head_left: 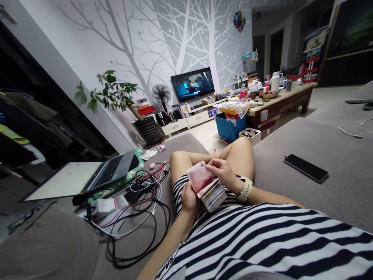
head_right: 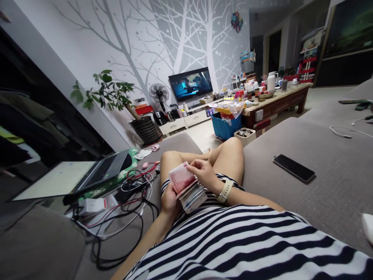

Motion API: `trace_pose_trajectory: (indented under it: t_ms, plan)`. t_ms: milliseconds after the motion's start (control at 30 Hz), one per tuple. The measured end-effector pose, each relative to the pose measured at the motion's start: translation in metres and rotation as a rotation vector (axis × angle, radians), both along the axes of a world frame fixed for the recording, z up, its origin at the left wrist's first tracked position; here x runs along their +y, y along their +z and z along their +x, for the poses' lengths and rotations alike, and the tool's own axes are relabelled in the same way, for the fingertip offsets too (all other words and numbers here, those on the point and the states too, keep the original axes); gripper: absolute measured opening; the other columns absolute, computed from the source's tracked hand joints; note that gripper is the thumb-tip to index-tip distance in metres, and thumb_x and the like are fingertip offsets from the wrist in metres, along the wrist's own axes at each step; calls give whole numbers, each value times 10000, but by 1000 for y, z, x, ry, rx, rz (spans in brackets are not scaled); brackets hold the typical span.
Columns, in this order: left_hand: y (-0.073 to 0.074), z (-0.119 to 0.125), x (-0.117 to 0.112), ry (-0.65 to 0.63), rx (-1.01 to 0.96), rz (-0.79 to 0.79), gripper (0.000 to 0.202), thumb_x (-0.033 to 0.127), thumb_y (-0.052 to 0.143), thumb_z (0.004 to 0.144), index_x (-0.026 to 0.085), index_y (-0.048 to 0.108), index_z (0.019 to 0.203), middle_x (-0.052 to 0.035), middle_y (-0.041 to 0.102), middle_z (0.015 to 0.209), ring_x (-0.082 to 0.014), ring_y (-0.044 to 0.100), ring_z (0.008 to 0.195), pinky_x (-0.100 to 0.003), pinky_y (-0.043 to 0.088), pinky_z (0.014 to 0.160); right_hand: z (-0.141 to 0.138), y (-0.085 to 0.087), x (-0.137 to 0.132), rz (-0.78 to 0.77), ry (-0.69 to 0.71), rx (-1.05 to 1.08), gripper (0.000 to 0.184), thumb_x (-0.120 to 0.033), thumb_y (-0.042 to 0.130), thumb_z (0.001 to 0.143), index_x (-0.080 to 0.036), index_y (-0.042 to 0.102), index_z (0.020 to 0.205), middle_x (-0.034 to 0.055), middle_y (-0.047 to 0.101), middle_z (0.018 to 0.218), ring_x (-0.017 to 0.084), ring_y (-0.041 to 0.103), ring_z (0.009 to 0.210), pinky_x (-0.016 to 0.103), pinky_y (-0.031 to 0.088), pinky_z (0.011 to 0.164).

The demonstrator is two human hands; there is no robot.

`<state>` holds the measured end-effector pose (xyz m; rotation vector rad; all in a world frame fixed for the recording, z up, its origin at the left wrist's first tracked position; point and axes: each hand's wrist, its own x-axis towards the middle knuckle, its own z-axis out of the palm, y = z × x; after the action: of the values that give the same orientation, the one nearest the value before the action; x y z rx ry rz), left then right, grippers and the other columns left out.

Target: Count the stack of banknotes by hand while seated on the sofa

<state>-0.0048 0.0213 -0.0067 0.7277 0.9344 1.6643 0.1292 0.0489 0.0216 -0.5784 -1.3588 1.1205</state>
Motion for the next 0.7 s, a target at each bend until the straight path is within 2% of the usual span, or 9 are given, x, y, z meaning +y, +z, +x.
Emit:
trace_pose_trajectory:
  t_ms: [233,400,500,567,633,700]
  plan:
    - [16,1,-7,100,229,24,249,391,552,691,192,618,557,-52,655,596,-217,614,678,-319,488,642,-1,8,1,10,-7,27,344,-464,654,730,-160,525,633,-38,471,590,92,377,559,248,282,540]
    - [24,-7,-15,272,630,-32,181,333,577,682,195,625,576,-49,642,600,-213,579,674,-296,456,624,-2,10,4,6,-11,53,366,-480,659,714,-171,493,611,-42,456,585,95,380,563,248,303,545]
    - [22,-11,-16,297,815,-25,118,292,609,634,212,598,549,-44,636,608,-214,563,675,-292,446,621,-2,8,6,-6,-15,63,359,-469,657,718,-172,488,609,-41,460,588,96,385,566,246,309,542]
    - [18,-11,-14,268,848,-16,103,288,586,636,216,596,563,-40,644,644,-209,559,668,-293,446,624,-2,5,7,-13,-24,62,356,-466,659,715,-169,494,608,-39,465,588,96,389,565,245,312,541]
    - [14,-9,-11,235,793,-24,161,306,508,692,212,616,618,-43,657,682,-206,566,657,-300,449,622,-2,3,8,-29,-33,67,359,-474,663,706,-167,502,612,-40,466,582,96,391,559,246,317,540]
    - [11,-8,-10,264,797,-32,217,312,456,729,208,634,660,-50,666,698,-207,576,651,-305,452,616,-1,1,8,-42,-40,80,364,-487,667,695,-167,511,621,-39,472,579,97,397,558,246,326,541]
